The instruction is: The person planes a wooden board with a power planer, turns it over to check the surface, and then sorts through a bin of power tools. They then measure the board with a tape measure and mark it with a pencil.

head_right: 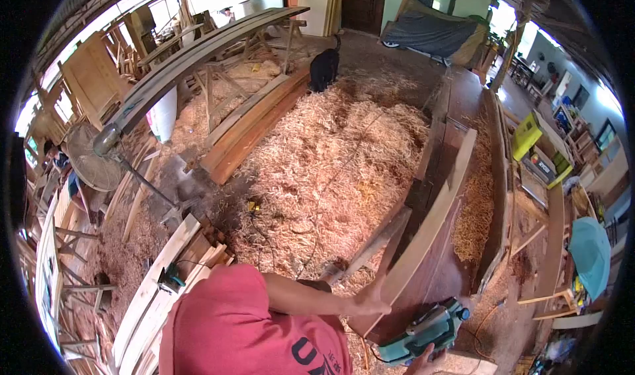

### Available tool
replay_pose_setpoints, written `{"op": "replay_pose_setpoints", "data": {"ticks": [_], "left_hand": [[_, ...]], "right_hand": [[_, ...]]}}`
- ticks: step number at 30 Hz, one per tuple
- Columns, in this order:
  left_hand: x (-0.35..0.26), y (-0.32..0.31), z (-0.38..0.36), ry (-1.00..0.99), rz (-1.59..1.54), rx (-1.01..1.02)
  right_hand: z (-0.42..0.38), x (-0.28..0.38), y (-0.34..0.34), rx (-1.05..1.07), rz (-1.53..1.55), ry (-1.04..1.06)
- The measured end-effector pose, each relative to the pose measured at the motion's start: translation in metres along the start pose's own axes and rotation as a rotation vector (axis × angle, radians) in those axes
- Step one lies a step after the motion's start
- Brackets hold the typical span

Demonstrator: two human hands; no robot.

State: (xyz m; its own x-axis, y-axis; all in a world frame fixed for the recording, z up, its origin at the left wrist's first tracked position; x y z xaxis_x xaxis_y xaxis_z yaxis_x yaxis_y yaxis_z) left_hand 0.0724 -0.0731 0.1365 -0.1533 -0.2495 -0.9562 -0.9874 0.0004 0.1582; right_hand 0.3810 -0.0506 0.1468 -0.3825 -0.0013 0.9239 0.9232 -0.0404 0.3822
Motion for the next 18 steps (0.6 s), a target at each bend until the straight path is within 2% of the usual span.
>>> {"op": "replay_pose_setpoints", "data": {"ticks": [1,4,5,7,8,9,10,11,13,15,17,18], "left_hand": [[0.012,-0.02,0.003,-0.005,0.132,-0.061],[0.002,-0.036,-0.006,0.06,0.161,-0.042],[0.0,-0.037,-0.005,0.082,0.105,-0.005],[-0.002,-0.057,0.008,0.139,-0.007,0.124],[0.001,-0.068,0.022,0.132,0.163,0.049],[0.002,-0.078,0.025,-0.026,0.254,-0.047],[0.0,-0.081,0.029,-0.052,0.24,0.0],[-0.002,-0.08,0.034,-0.08,0.222,0.032],[0.004,-0.079,0.046,-0.116,0.272,0.052],[0.006,-0.051,0.075,-0.088,-0.007,0.265],[0.007,-0.033,0.093,-0.167,0.276,0.084],[-0.003,-0.024,0.105,-0.275,0.326,-0.015]], "right_hand": [[0.019,-0.072,0.015,0.004,-0.217,-0.129],[0.031,-0.069,-0.001,0.042,-0.197,-0.057],[0.035,-0.075,-0.001,0.003,-0.252,-0.124],[0.044,-0.075,-0.006,0.095,0.16,-0.257],[0.046,-0.069,-0.009,0.072,0.215,-0.144],[0.034,0.004,-0.014,0.092,0.223,-0.262],[0.046,-0.036,-0.009,0.149,0.389,-0.274],[0.043,0.005,-0.01,0.147,0.434,-0.408],[0.036,0.001,-0.002,0.162,0.367,-0.377],[0.013,0.021,0.015,0.148,0.366,-0.482],[-0.03,0.045,0.029,0.082,0.386,-0.454],[-0.051,0.061,0.034,0.055,0.394,-0.446]]}}
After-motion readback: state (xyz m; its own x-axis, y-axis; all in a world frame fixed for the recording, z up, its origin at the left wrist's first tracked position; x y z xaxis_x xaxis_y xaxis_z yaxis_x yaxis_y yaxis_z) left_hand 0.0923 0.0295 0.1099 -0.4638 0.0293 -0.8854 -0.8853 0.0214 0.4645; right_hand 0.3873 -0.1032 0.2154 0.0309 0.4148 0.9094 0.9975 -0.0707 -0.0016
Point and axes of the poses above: each hand's wrist, its own z-axis towards the middle knuckle, its own y-axis out of the back of the hand, x = y × z, the point moved 3 cm from there along z, towards the middle knuckle, and after that the axes turned 15 degrees about x, right-handed, at the moved point
